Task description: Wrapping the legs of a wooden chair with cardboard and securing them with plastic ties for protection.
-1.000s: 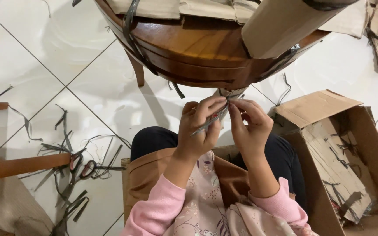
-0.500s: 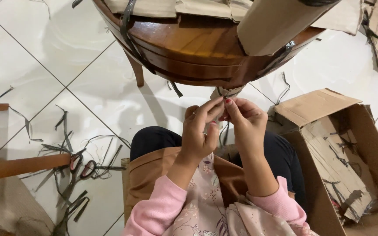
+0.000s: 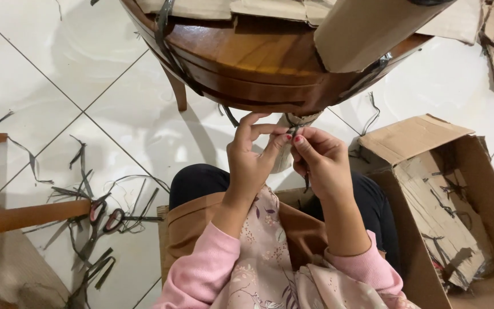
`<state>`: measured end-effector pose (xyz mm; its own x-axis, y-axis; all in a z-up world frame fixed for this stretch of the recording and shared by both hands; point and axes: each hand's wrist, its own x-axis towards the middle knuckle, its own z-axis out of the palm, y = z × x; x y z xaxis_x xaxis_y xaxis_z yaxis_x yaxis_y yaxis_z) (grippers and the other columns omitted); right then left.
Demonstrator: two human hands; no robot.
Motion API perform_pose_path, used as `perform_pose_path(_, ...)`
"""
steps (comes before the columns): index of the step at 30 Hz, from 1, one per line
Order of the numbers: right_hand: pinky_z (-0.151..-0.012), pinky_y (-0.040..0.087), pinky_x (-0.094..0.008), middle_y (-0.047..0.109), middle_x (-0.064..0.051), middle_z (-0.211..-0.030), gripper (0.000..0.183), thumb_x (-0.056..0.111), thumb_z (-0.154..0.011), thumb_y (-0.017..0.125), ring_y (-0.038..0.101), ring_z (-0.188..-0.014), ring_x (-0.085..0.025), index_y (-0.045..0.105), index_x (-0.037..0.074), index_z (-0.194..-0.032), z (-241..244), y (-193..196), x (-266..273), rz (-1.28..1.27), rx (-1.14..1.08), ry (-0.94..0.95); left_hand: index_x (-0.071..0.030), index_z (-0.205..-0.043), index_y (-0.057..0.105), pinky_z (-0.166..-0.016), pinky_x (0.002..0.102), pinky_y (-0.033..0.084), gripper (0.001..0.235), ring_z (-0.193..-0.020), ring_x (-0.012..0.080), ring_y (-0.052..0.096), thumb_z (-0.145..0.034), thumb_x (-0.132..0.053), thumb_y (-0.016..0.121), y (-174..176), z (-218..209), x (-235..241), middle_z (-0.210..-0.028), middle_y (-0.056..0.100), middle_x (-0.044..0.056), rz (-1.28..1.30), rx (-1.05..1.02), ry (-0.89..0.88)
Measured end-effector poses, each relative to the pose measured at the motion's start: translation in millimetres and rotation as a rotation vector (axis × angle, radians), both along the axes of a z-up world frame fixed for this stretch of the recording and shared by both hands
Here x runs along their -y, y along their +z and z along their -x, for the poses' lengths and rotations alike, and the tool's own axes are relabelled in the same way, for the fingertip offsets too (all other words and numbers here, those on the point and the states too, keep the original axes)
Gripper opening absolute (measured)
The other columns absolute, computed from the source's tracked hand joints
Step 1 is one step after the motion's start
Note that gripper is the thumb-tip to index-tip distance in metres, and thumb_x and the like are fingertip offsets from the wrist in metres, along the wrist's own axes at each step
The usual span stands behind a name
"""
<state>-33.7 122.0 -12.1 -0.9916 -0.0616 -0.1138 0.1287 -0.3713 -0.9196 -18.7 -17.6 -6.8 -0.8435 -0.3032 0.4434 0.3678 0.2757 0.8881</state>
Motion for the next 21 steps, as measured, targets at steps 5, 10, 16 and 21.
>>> perform_pose_path(5, -0.042, 0.041, -0.021, 0.057, -0.011, -0.063, 0.012, 0.002, -0.091, 0.08, 0.05, -0.054, -0.009, 0.072, -0.006, -0.097, 5.4, 0.0, -9.2, -0.275, -0.123, -0.015, -0.013, -0.114, 0.065, -0.096, 0.036, 0.056, 0.025, -0.086, 0.0161, 0.074, -0.092, -0.011, 0.078, -2.9, 10.3, 3.7, -0.091, 0.077, -0.003, 0.087, -0.078, -0.009)
perform_pose_path(10, -0.051, 0.038, -0.019, 0.067, -0.011, -0.072, 0.009, 0.004, -0.087, 0.087, 0.051, -0.061, -0.007, 0.08, 0.0, -0.091, 6.2, 11.1, -19.3, -0.551, -0.389, -0.092, -0.011, -0.111, 0.057, -0.091, 0.043, 0.057, 0.02, -0.083, 0.0211, 0.071, -0.096, -0.008, 0.07, -1.8, 13.2, -1.0, -0.092, 0.072, 0.004, 0.046, -0.068, -0.017)
perform_pose_path(16, -0.054, 0.035, -0.022, 0.062, -0.009, -0.069, 0.006, 0.0, -0.086, 0.086, 0.046, -0.063, -0.008, 0.08, 0.0, -0.088, 9.3, 16.5, -35.1, -0.669, -0.409, -0.077, -0.012, -0.106, 0.05, -0.087, 0.042, 0.056, 0.021, -0.08, 0.0204, 0.068, -0.097, -0.011, 0.07, -27.3, 30.0, 6.7, -0.087, 0.061, 0.003, -0.006, -0.119, 0.052)
perform_pose_path(21, -0.054, 0.034, -0.02, 0.062, -0.003, -0.066, 0.007, 0.004, -0.086, 0.086, 0.044, -0.061, -0.006, 0.082, 0.009, -0.088, 12.1, 12.0, -51.7, -0.782, -0.307, -0.068, -0.006, -0.112, 0.051, -0.085, 0.044, 0.054, 0.027, -0.081, 0.0239, 0.063, -0.092, -0.002, 0.069, -41.7, 38.7, -5.0, -0.085, 0.051, 0.007, 0.002, -0.122, 0.159)
